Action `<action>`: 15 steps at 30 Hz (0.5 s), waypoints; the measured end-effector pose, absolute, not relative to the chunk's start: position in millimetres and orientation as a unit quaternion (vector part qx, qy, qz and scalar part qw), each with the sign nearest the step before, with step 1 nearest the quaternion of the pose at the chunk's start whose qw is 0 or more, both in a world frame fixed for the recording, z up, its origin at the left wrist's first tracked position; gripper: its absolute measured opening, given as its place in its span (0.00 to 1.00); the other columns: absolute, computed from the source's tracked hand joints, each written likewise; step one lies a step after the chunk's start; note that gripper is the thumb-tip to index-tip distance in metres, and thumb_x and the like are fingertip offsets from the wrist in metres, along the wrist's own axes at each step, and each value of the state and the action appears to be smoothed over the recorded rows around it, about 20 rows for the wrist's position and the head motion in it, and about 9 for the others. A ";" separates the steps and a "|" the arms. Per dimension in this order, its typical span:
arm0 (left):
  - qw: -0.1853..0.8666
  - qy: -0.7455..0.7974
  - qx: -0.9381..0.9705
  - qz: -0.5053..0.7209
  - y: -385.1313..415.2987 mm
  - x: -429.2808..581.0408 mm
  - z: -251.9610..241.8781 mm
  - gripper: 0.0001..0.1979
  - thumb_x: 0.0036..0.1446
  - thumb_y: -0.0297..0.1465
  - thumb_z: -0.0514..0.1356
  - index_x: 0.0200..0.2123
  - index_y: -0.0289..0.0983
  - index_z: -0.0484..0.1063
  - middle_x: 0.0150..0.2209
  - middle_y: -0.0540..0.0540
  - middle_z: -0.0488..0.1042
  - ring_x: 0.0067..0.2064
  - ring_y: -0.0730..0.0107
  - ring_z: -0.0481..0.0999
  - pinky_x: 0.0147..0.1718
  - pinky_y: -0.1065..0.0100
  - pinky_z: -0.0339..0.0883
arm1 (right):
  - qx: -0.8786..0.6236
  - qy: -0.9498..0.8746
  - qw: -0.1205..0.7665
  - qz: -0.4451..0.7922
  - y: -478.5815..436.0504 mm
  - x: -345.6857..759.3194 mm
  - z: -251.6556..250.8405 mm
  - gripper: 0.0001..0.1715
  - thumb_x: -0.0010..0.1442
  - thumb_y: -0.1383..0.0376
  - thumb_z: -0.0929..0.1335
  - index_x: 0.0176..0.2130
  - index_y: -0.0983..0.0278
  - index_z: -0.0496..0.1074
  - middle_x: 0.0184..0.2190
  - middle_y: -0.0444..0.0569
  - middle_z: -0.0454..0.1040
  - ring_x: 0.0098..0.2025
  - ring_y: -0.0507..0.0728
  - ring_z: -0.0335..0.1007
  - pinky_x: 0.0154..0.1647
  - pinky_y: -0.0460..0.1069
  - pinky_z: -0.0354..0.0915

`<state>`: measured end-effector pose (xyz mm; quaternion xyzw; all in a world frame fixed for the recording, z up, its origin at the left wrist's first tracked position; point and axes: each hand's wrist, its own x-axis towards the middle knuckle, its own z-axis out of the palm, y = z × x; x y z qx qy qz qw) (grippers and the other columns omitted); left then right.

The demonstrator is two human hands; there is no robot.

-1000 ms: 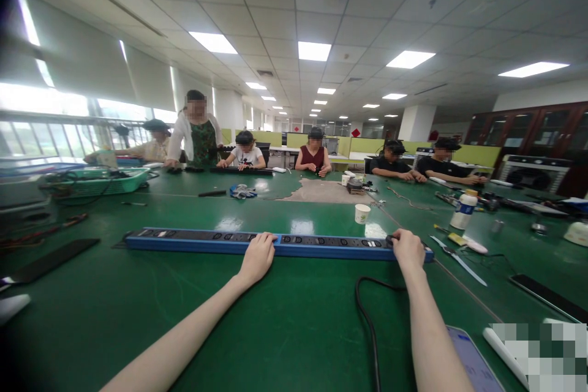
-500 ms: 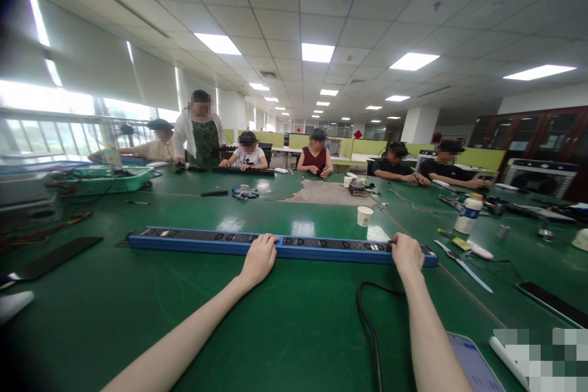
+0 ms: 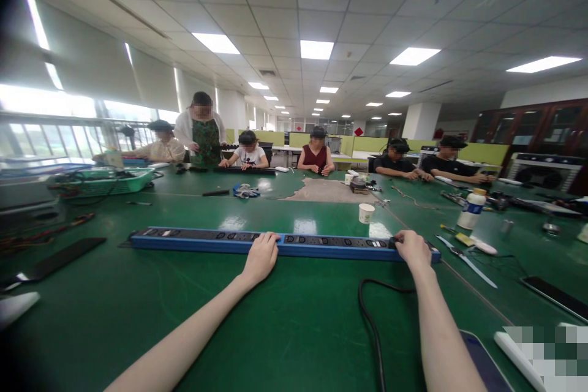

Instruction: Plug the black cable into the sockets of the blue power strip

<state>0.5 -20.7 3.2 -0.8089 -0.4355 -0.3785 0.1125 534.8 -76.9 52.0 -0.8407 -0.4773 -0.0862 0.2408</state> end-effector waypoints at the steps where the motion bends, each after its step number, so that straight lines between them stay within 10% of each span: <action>1: 0.113 -0.435 -0.809 -0.378 -20.7 0.6 3.1 0.16 0.68 0.24 0.51 0.54 0.41 0.71 0.51 0.41 0.74 0.54 0.55 0.71 0.55 0.55 0.65 | -0.838 -0.482 0.242 -0.082 -76.4 537.3 51.4 0.22 0.54 0.62 0.71 0.48 0.56 0.83 0.46 0.55 0.83 0.47 0.64 0.80 0.45 0.54 0.69; 15: 0.112 -0.434 -0.810 -0.377 -19.0 2.1 1.9 0.17 0.68 0.24 0.50 0.54 0.42 0.71 0.51 0.41 0.74 0.54 0.55 0.71 0.55 0.55 0.65 | -0.844 -0.413 0.306 -0.154 -97.9 550.9 84.1 0.25 0.61 0.54 0.69 0.56 0.49 0.80 0.47 0.53 0.83 0.45 0.66 0.80 0.38 0.53 0.68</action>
